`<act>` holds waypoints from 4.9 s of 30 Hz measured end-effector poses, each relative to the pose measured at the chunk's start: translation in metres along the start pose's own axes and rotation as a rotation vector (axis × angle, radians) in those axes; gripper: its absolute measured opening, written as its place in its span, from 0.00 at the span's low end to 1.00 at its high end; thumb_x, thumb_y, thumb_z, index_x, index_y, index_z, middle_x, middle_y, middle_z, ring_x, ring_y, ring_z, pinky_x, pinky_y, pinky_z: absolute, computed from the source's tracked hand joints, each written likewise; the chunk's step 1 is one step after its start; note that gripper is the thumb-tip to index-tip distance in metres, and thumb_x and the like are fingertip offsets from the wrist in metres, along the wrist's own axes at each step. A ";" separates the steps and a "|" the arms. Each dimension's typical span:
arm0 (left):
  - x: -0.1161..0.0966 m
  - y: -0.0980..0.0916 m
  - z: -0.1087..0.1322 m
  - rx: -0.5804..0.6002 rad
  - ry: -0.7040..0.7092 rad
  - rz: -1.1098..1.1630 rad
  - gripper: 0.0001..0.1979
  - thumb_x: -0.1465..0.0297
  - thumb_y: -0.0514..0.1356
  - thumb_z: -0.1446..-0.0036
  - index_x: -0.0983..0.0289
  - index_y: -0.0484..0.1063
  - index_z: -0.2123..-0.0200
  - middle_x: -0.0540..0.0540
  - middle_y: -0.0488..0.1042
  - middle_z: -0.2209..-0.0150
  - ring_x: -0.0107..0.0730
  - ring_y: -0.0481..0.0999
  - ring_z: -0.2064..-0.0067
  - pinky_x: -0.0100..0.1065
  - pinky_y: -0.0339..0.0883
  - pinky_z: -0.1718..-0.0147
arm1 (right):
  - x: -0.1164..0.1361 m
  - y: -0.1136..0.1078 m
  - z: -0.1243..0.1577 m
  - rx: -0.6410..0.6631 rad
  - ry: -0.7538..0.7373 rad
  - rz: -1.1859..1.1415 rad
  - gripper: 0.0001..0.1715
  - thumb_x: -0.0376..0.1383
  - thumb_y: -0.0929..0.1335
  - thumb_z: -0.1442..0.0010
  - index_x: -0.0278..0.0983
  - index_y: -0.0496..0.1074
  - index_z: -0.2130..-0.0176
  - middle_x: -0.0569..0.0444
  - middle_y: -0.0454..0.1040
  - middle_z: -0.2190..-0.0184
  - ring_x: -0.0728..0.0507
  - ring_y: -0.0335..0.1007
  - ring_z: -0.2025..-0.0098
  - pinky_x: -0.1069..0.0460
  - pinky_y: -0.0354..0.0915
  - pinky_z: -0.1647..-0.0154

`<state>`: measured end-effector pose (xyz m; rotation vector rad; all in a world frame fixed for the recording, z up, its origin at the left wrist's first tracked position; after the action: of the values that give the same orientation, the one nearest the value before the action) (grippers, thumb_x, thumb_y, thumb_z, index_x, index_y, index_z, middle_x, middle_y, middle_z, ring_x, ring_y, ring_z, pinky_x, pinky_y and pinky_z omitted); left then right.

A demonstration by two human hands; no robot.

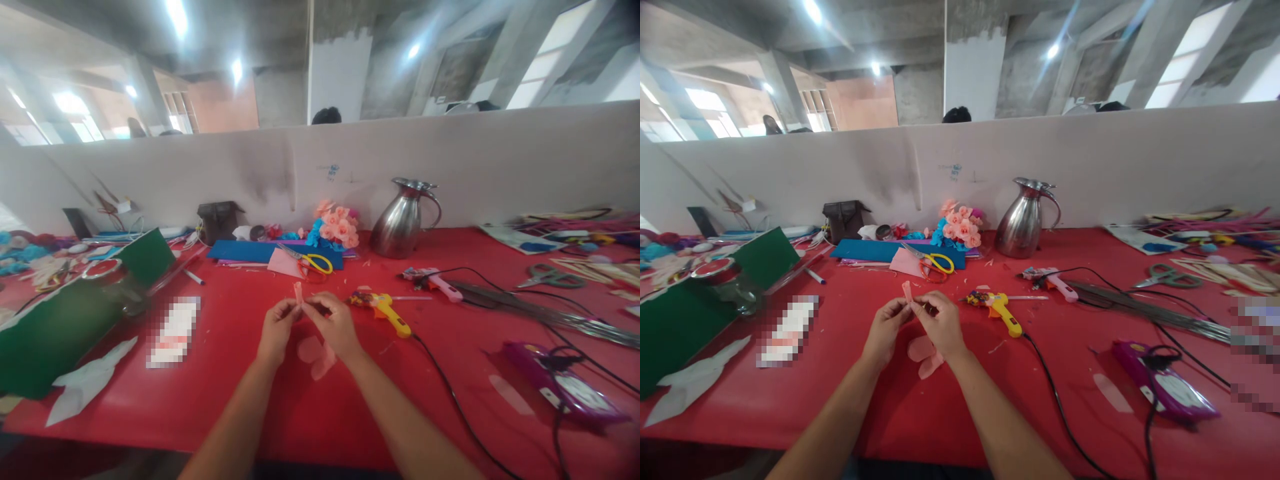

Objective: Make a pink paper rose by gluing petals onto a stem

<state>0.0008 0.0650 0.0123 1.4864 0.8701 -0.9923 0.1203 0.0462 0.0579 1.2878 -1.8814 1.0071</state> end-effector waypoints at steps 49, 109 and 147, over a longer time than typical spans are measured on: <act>-0.005 -0.017 -0.002 -0.132 -0.013 -0.156 0.07 0.70 0.57 0.52 0.63 0.59 0.76 0.45 0.53 0.79 0.22 0.50 0.76 0.27 0.46 0.75 | -0.018 0.030 0.029 0.907 0.081 0.589 0.07 0.32 0.69 0.54 0.36 0.69 0.69 0.53 0.70 0.70 0.44 0.61 0.63 0.54 0.54 0.67; 0.019 -0.040 -0.049 -0.056 -0.282 0.075 0.12 0.66 0.63 0.60 0.64 0.61 0.78 0.40 0.50 0.88 0.16 0.43 0.85 0.27 0.35 0.83 | -0.103 0.020 -0.121 0.458 0.187 1.103 0.24 0.25 0.63 0.50 0.28 0.65 0.52 0.38 0.70 0.56 0.38 0.66 0.53 0.49 0.57 0.53; 0.013 -0.007 -0.023 -0.039 -0.290 0.237 0.12 0.69 0.70 0.65 0.67 0.71 0.77 0.51 0.71 0.78 0.22 0.67 0.76 0.25 0.55 0.77 | -0.038 0.018 -0.013 0.017 0.529 -0.479 0.28 0.39 0.74 0.60 0.43 0.60 0.61 0.64 0.65 0.74 0.52 0.65 0.76 0.57 0.63 0.75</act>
<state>0.0025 0.0885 -0.0013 1.3358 0.4907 -0.9772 0.1165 0.0784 0.0287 1.2443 -1.1034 0.9783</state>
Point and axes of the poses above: each hand's wrist, its own z-axis away from the middle knuckle, its own y-axis out of the palm, x = y × z, the point moved 8 cm from there along -z, towards the middle knuckle
